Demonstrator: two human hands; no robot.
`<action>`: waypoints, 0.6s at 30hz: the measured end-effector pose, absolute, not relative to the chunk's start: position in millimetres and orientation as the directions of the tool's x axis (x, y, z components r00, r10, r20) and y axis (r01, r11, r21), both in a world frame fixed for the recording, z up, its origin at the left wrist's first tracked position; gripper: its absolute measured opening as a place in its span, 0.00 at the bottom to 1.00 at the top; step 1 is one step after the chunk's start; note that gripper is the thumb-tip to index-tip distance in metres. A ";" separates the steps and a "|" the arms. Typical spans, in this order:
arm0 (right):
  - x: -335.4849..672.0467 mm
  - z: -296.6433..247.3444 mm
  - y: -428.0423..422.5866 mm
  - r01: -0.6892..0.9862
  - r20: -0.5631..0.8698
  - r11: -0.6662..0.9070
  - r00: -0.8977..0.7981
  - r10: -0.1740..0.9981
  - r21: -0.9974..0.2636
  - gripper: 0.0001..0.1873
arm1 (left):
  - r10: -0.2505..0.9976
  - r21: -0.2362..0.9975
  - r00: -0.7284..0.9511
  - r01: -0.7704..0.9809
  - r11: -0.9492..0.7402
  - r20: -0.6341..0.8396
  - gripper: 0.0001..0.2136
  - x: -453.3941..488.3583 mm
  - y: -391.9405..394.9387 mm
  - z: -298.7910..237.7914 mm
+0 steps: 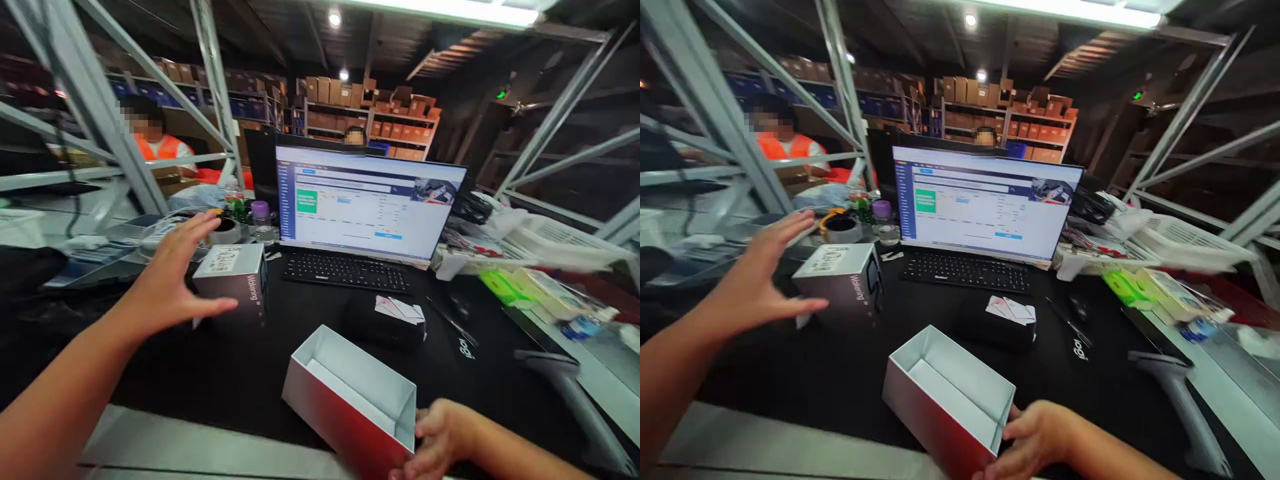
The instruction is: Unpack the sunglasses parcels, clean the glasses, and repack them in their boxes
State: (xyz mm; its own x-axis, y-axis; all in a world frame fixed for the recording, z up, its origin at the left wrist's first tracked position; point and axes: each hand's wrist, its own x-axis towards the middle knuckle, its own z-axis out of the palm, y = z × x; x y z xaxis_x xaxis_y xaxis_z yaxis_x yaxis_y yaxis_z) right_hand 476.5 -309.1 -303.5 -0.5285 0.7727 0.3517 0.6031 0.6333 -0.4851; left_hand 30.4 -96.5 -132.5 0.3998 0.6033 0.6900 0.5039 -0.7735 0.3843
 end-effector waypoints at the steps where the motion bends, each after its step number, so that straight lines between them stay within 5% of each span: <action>1: 472.8 -294.8 -304.5 0.478 0.214 0.713 -0.733 0.645 -0.513 0.38 | 0.524 0.311 0.457 0.463 -0.830 0.719 0.54 41.5 -112.0 -139.5; 4: 464.6 -268.1 -293.8 0.245 0.024 0.740 -0.943 0.333 -0.627 0.47 | 0.363 0.203 0.793 0.302 -0.932 0.488 0.49 81.1 -158.5 -174.3; 6: 466.9 -256.2 -292.4 0.206 0.098 0.760 -0.937 0.334 -0.617 0.49 | 0.275 0.213 0.890 0.208 -0.955 0.364 0.38 104.9 -179.0 -202.5; 8: 477.2 -251.1 -295.5 0.203 0.190 0.817 -0.916 0.353 -0.540 0.46 | 0.244 0.207 0.895 0.176 -0.962 0.372 0.14 120.5 -187.1 -225.5; 11: 498.9 -247.6 -299.6 0.487 0.329 0.797 -0.733 0.595 -0.358 0.34 | 0.232 0.150 0.852 0.183 -0.972 0.468 0.04 129.5 -184.2 -240.8; 13: 509.4 -241.3 -294.6 0.761 0.472 0.574 -0.403 0.784 -0.303 0.34 | 0.215 0.110 0.831 0.185 -0.977 0.512 0.05 131.4 -179.9 -240.5; 15: 514.9 -231.9 -281.0 0.870 0.487 0.338 -0.133 0.863 -0.360 0.41 | 0.197 0.084 0.827 0.180 -0.980 0.526 0.05 133.3 -177.3 -237.9; 18: 519.5 -221.7 -252.3 0.829 0.293 0.182 -0.023 0.956 -0.529 0.43 | 0.198 0.075 0.832 0.186 -0.980 0.519 0.07 135.4 -177.5 -238.2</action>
